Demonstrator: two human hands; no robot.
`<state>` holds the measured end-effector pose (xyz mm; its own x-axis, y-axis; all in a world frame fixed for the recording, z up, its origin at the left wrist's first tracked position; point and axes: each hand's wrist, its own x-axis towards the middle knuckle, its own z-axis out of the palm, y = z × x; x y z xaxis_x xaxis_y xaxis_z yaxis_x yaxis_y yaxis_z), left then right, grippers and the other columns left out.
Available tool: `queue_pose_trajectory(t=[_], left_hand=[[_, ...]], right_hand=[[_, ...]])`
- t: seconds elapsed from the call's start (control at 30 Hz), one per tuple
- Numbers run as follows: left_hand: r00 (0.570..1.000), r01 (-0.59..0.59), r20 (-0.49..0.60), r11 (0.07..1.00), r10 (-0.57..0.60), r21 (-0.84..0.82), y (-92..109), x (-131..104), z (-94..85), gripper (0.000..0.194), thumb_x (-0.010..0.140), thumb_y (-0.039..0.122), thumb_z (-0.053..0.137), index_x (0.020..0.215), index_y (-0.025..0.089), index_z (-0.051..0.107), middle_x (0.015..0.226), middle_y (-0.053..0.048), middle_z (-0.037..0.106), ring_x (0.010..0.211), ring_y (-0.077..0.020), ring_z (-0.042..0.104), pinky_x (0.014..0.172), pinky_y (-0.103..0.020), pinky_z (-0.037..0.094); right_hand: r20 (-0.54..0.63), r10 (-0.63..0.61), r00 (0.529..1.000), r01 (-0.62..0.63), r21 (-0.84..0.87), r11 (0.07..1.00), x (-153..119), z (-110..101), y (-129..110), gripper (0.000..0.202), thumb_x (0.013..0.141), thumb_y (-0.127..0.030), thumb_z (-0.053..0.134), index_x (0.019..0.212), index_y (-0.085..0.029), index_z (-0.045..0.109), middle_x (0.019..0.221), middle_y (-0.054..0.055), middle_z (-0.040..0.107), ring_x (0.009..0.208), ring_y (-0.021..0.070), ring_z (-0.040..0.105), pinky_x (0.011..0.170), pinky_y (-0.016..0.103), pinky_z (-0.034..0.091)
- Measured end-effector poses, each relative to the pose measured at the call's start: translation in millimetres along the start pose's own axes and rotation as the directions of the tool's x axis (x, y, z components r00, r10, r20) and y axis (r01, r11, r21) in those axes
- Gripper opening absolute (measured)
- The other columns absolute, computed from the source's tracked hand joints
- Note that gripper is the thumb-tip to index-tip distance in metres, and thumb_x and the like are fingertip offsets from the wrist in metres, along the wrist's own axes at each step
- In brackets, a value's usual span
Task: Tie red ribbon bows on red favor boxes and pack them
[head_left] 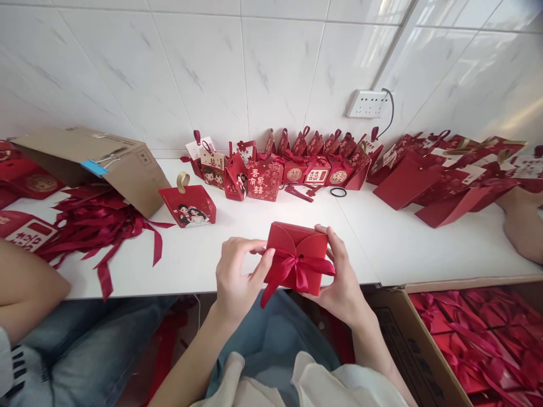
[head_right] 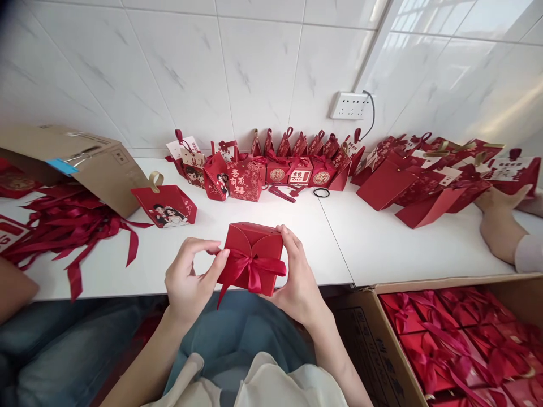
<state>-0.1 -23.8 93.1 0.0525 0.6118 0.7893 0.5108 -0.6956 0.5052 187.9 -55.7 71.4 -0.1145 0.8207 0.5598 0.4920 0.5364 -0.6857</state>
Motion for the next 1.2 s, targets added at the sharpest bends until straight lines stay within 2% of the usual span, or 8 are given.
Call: queue_pose_trajectory(t=[0.13,0.37,0.53,0.67,0.83,0.97,1.1,1.2], left_hand=[[0.938,0.339,0.120,0.934,-0.326,-0.115,1.7,-2.8,0.0,0.003,0.083,0.021,0.057,0.083,0.019,0.058,0.067,0.003,0.057,0.065,-0.0093,0.055,0.064,-0.020,0.048],[0.839,0.478,0.313,0.877,-0.445,-0.036,-34.3,-9.3,18.9,0.015,0.084,0.027,0.050,0.085,0.017,0.061,0.080,-0.002,0.064,0.077,-0.0142,0.060,0.060,-0.022,0.048],[0.776,0.235,0.607,0.972,-0.173,-0.022,-55.2,-30.1,61.1,0.021,0.087,0.028,0.044,0.093,0.017,0.060,0.097,-0.006,0.065,0.093,-0.0189,0.060,0.070,-0.029,0.052],[0.744,-0.013,0.666,0.998,0.055,-0.068,-53.9,-49.0,95.6,0.028,0.089,0.029,0.042,0.110,0.018,0.057,0.121,-0.008,0.058,0.119,-0.0223,0.050,0.097,-0.040,0.045],[0.571,-0.285,0.785,0.955,0.238,-0.082,-60.9,-70.8,121.7,0.058,0.082,0.037,0.049,0.136,0.019,0.040,0.144,-0.010,0.040,0.133,-0.0267,0.035,0.108,-0.045,0.032],[0.517,-0.386,0.818,0.922,0.253,-0.042,-66.6,-77.8,125.2,0.065,0.075,0.027,0.050,0.139,0.021,0.037,0.148,-0.009,0.030,0.136,-0.0275,0.029,0.110,-0.047,0.027],[0.500,-0.419,0.831,0.908,0.243,-0.014,-64.7,-74.2,122.3,0.065,0.072,0.016,0.046,0.137,0.021,0.040,0.148,-0.008,0.031,0.136,-0.0243,0.029,0.110,-0.044,0.029],[0.496,-0.402,0.834,0.915,0.243,-0.028,-63.4,-71.7,121.3,0.064,0.073,0.016,0.047,0.136,0.021,0.041,0.147,-0.008,0.032,0.136,-0.0240,0.030,0.110,-0.044,0.030]], right_hand=[[-0.019,0.007,1.000,-0.008,-0.061,0.998,-1.1,-3.1,-1.9,0.100,0.070,-0.024,0.074,0.145,-0.031,0.009,0.144,0.014,0.028,0.133,0.0294,0.032,0.103,0.052,0.039],[-0.226,0.069,0.972,-0.098,-0.122,0.988,-8.2,-21.4,5.6,0.107,0.064,-0.031,0.078,0.145,-0.030,0.008,0.143,0.013,0.029,0.133,0.0293,0.032,0.104,0.049,0.037],[-0.500,0.375,0.780,-0.392,0.077,0.917,-27.1,-54.7,17.9,0.108,0.060,-0.041,0.080,0.144,-0.030,0.013,0.143,0.012,0.031,0.128,0.0293,0.039,0.102,0.051,0.038],[-0.562,0.568,0.601,-0.338,0.466,0.818,-51.5,-90.5,25.7,0.084,0.069,-0.061,0.064,0.139,-0.032,0.029,0.127,0.009,0.053,0.109,0.0284,0.057,0.089,0.052,0.048],[-0.494,0.670,0.555,-0.288,0.641,0.711,-70.7,-128.6,14.1,0.063,0.077,-0.075,0.034,0.120,-0.032,0.054,0.112,0.006,0.064,0.109,0.0307,0.056,0.089,0.058,0.046],[-0.450,0.731,0.513,-0.269,0.724,0.635,-70.6,-134.4,-2.7,0.058,0.081,-0.071,0.032,0.113,-0.031,0.057,0.117,0.005,0.061,0.112,0.0287,0.055,0.094,0.059,0.042],[-0.604,0.639,0.477,-0.331,0.550,0.767,-75.5,-133.6,-3.9,0.057,0.082,-0.067,0.037,0.125,-0.031,0.045,0.123,0.006,0.055,0.112,0.0286,0.053,0.090,0.058,0.045],[-0.891,0.282,0.357,-0.570,0.032,0.821,-91.3,-143.7,1.2,0.075,0.069,-0.053,0.066,0.132,-0.027,0.036,0.129,0.010,0.045,0.119,0.0296,0.046,0.099,0.055,0.037]])
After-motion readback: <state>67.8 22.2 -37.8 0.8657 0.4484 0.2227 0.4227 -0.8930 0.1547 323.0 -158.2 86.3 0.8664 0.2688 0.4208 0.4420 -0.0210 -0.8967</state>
